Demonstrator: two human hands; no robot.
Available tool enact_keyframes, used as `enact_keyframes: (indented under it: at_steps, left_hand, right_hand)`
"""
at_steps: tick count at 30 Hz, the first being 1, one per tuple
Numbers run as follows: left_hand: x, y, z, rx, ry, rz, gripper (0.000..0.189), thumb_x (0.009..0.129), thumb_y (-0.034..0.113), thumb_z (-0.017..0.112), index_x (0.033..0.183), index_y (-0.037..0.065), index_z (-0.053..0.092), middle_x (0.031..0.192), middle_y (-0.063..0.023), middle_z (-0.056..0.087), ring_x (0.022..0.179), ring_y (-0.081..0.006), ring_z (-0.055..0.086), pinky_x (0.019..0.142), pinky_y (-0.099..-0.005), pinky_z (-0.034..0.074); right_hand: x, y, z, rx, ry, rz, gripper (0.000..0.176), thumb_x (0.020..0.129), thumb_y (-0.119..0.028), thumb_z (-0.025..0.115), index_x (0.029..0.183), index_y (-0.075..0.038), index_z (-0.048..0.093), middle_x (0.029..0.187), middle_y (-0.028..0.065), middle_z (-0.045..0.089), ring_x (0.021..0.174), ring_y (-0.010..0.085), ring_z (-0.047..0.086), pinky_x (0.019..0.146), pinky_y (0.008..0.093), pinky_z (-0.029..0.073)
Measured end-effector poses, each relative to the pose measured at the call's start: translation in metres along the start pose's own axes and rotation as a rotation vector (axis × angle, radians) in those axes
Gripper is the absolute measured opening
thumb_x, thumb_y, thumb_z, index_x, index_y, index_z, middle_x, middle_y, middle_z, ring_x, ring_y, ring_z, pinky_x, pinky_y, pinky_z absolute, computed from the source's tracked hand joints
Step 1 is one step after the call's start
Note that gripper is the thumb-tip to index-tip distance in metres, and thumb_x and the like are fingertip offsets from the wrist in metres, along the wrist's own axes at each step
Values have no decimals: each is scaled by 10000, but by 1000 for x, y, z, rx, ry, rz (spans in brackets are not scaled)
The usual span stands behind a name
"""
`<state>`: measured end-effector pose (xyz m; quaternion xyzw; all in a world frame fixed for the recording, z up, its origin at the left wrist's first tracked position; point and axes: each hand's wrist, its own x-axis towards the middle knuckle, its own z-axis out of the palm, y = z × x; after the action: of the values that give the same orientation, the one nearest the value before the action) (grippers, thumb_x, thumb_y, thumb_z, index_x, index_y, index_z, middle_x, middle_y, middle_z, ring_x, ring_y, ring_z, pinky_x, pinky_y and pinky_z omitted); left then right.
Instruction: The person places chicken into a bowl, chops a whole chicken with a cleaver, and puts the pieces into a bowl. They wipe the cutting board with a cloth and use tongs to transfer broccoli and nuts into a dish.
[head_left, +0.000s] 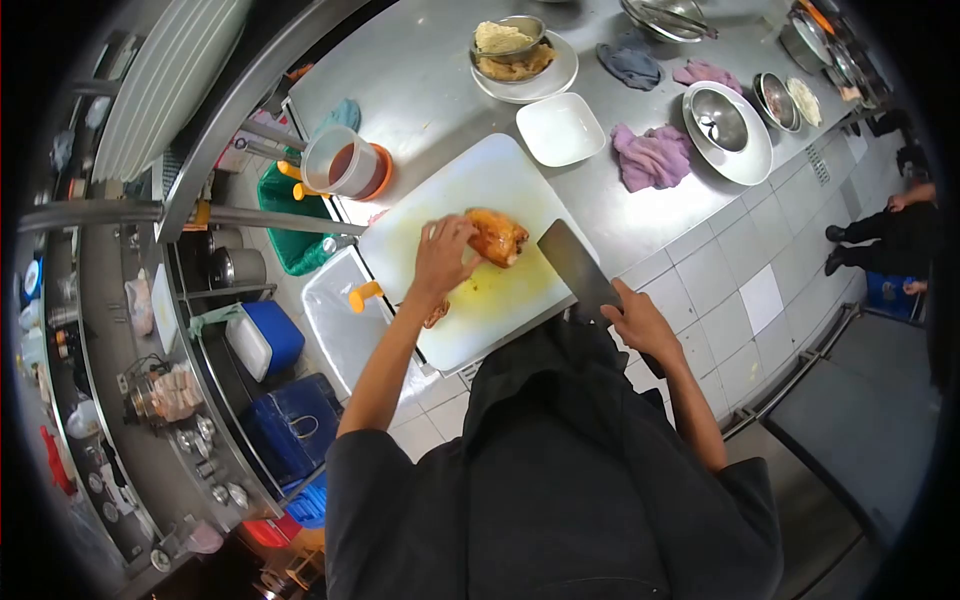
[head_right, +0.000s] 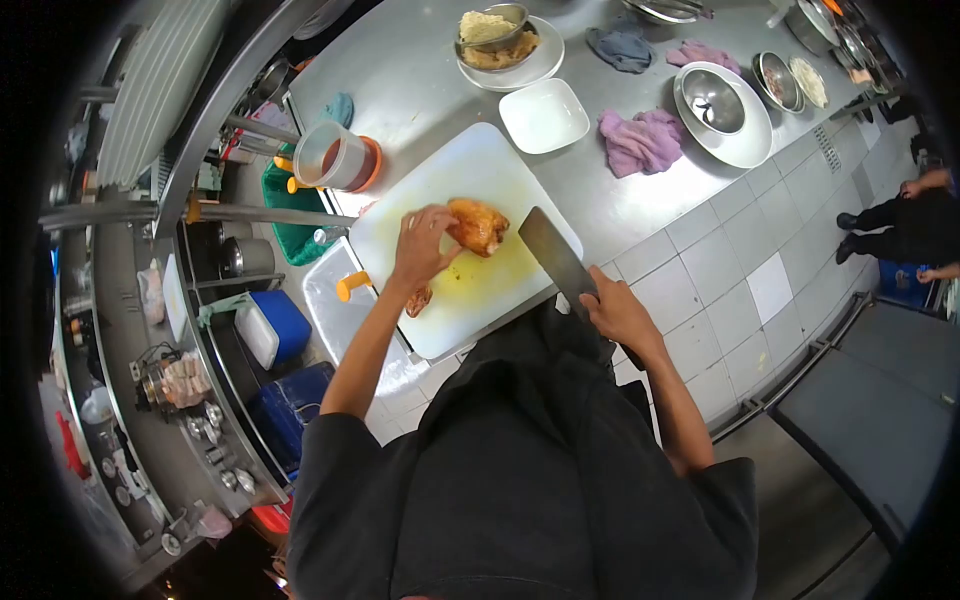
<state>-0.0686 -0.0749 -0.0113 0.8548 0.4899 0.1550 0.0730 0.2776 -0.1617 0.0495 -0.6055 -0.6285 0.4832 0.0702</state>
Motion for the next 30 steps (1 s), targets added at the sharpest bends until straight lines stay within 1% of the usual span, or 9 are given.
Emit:
enact_keyframes:
  at_steps: [1, 2, 3, 4, 6, 8, 19, 28, 30]
  left_hand:
    - [-6, 16, 4, 1, -6, 10, 452, 718, 265, 806, 1084, 109, 591, 1148, -69, 577, 1140, -251, 532, 954, -437, 368]
    - [-10, 34, 10, -33, -80, -142, 457, 731, 303, 800, 1083, 102, 589, 1130, -73, 572, 1094, -256, 548, 934, -435, 381]
    - [-12, 50, 16, -67, -156, -297, 467, 744, 342, 795, 1082, 95, 587, 1112, -78, 567, 1048, -261, 563, 915, -433, 393]
    - [-11, 65, 20, -65, -165, -290, 467, 744, 342, 795, 1082, 95, 587, 1112, -78, 567, 1048, -261, 563, 915, -433, 393]
    - [-8, 88, 24, 38, 94, -274, 491, 752, 394, 785, 1084, 90, 588, 1069, -98, 557, 971, -273, 585, 854, -429, 430]
    - [0, 88, 27, 11, 104, -270, 487, 754, 374, 784, 1094, 85, 588, 1077, -108, 556, 963, -285, 593, 833, -430, 455]
    - [19, 76, 14, -58, -13, -175, 501, 766, 309, 780, 1151, 55, 583, 1013, -120, 607, 884, -304, 658, 741, -398, 558]
    - [21, 75, 17, -92, -16, -255, 478, 785, 310, 780, 1144, 58, 589, 1013, -124, 633, 860, -269, 675, 741, -379, 561]
    - [23, 71, 19, -181, -33, -374, 475, 788, 311, 780, 1149, 66, 591, 1008, -123, 638, 869, -255, 676, 735, -380, 557]
  right_hand:
    - [-2, 3, -1, 31, 43, 15, 297, 917, -141, 573, 1150, 21, 486, 739, 288, 626, 707, 467, 624, 663, 508, 480]
    - [-1, 7, -1, 40, 51, 17, 297, 917, -141, 573, 1150, 21, 486, 739, 288, 626, 707, 467, 624, 663, 508, 480]
    - [2, 11, 1, 152, 69, 43, 297, 922, -136, 578, 1155, 22, 485, 689, 255, 619, 608, 393, 619, 580, 463, 473]
    - [5, 14, 4, 265, 86, 69, 297, 926, -131, 582, 1160, 24, 484, 639, 221, 612, 510, 318, 615, 498, 417, 467]
    - [10, 12, 11, 380, 138, 64, 290, 934, -141, 580, 1156, 21, 486, 602, 173, 591, 454, 245, 576, 445, 374, 437]
    - [22, 18, 20, 546, 176, 75, 298, 948, -157, 576, 1176, 12, 486, 553, 74, 547, 405, 135, 523, 386, 308, 399]
    - [50, 14, 60, 788, 158, 25, 392, 945, -168, 600, 1228, 48, 434, 573, 87, 556, 404, 148, 530, 375, 321, 426]
    - [55, 21, 65, 797, 114, 13, 463, 946, -175, 605, 1301, 43, 403, 628, 96, 562, 410, 148, 525, 387, 320, 439]
    - [57, 24, 63, 823, 131, 12, 460, 947, -179, 606, 1298, 40, 405, 633, 99, 563, 409, 147, 519, 386, 318, 434]
